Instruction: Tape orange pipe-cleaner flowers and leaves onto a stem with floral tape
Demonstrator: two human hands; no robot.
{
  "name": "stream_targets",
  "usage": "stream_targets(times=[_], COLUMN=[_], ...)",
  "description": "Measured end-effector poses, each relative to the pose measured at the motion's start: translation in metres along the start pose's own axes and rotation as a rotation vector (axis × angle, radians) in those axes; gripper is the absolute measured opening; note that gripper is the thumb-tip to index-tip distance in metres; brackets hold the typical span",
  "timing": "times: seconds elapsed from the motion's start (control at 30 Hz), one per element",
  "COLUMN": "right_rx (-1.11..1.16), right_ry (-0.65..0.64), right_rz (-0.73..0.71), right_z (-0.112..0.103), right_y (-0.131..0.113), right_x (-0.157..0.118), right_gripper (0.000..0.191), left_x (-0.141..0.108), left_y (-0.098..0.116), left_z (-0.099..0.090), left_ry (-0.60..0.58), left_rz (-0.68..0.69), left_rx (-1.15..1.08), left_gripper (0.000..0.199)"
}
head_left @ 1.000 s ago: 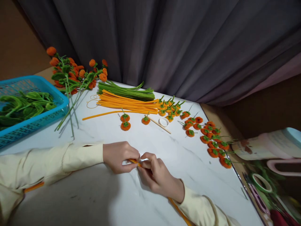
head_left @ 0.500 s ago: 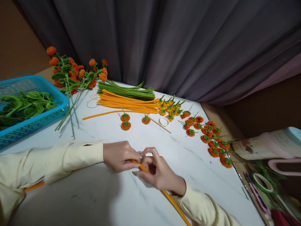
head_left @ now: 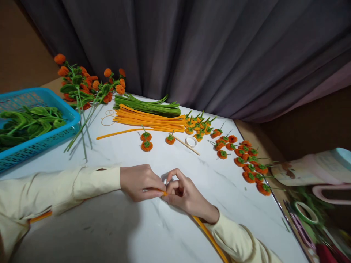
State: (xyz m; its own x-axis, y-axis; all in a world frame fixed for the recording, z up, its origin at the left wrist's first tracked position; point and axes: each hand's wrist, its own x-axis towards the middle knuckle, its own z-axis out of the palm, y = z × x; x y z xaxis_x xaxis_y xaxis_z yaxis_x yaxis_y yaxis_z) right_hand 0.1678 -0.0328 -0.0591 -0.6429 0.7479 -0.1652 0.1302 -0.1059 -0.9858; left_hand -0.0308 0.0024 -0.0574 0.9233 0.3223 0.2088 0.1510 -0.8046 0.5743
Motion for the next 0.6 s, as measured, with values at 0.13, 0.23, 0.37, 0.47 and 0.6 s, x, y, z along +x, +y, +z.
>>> stream_targets(times=[0.13, 0.23, 0.37, 0.47, 0.6], right_rx=[-0.006, -0.038, -0.015, 0.088, 0.216], right_ry=[-0.037, -0.047, -0.065, -0.104, -0.128], right_rz=[-0.006, -0.022, -0.029, -0.018, 0.023], right_z=[-0.001, -0.002, -0.005, -0.009, -0.013], right_y=[0.001, 0.002, 0.001, 0.0, 0.0], right_x=[0.0, 0.0, -0.002, -0.003, -0.003], right_gripper=[0.028, 0.028, 0.03, 0.032, 0.034], left_x=[0.0, -0.001, -0.001, 0.002, 0.004], left_y=[-0.001, -0.001, -0.002, -0.004, -0.011], left_z=[0.002, 0.003, 0.001, -0.003, -0.012], left_ry=[0.028, 0.018, 0.01, 0.01, -0.112], left_rz=[0.024, 0.009, -0.043, -0.127, -0.323], left_rx=[0.036, 0.014, -0.071, -0.28, -0.787], left_gripper=[0.015, 0.013, 0.013, 0.016, 0.025])
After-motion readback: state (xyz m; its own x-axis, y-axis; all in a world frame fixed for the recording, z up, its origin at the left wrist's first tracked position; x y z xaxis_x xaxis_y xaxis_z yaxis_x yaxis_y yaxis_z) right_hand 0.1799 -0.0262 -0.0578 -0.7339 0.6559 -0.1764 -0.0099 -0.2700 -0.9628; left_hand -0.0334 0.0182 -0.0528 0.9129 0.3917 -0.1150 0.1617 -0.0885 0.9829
